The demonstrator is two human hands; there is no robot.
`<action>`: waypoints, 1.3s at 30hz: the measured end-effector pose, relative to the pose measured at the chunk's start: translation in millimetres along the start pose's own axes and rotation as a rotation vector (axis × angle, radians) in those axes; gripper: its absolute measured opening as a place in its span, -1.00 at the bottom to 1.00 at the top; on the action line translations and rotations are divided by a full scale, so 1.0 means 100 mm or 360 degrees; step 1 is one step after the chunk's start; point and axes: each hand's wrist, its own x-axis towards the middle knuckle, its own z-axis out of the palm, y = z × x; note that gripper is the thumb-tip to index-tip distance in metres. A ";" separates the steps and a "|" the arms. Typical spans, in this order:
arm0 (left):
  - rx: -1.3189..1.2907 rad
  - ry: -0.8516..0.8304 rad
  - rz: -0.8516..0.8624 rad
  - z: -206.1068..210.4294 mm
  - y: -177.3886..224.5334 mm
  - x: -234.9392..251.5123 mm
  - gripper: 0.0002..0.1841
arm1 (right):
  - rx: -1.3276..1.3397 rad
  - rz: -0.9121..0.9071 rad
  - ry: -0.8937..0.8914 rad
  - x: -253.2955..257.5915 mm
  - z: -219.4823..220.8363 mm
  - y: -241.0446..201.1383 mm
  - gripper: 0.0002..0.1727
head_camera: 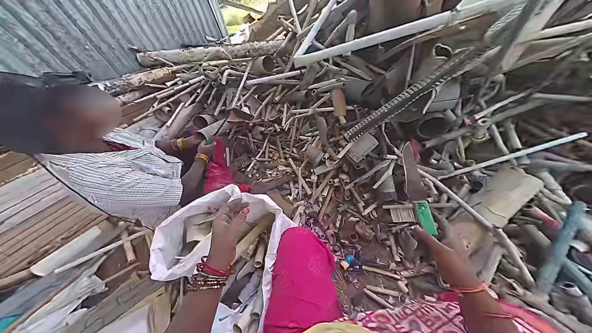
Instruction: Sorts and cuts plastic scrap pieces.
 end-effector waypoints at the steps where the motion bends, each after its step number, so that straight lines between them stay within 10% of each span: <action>1: -0.0031 -0.0415 -0.0126 0.50 -0.09 -0.09 -0.63 | 0.0149 -0.0039 -0.0069 -0.10 0.08 -0.07 -0.17; 5: -0.0127 -0.1610 -0.0468 1.96 -0.29 -0.65 -0.48 | 0.0367 -0.0179 -0.0376 -0.43 0.25 -0.08 -0.13; 10: -0.0029 -0.1307 -0.0524 2.64 -0.54 -1.07 -0.62 | -0.0348 -0.0151 -0.0987 -0.53 -0.09 0.20 -0.01; 18: 0.0720 -0.1753 -0.0045 2.65 -1.04 -1.19 -0.53 | -0.0686 0.0216 -0.1071 -0.48 -0.37 0.38 -0.02; 25: 0.0616 -0.1673 0.0084 2.56 -1.17 -1.45 -0.48 | -0.0076 0.0297 -0.1286 -0.47 -0.37 0.56 0.09; 31: 0.0573 -0.1865 0.0182 2.43 -1.11 -1.41 -0.46 | -0.0390 0.0304 -0.1421 -0.35 -0.27 0.52 -0.65; 39: 0.0285 -0.1650 -0.0170 2.50 -1.04 -1.29 -0.58 | 0.0836 0.0520 -0.1157 -0.51 -0.12 0.45 -0.02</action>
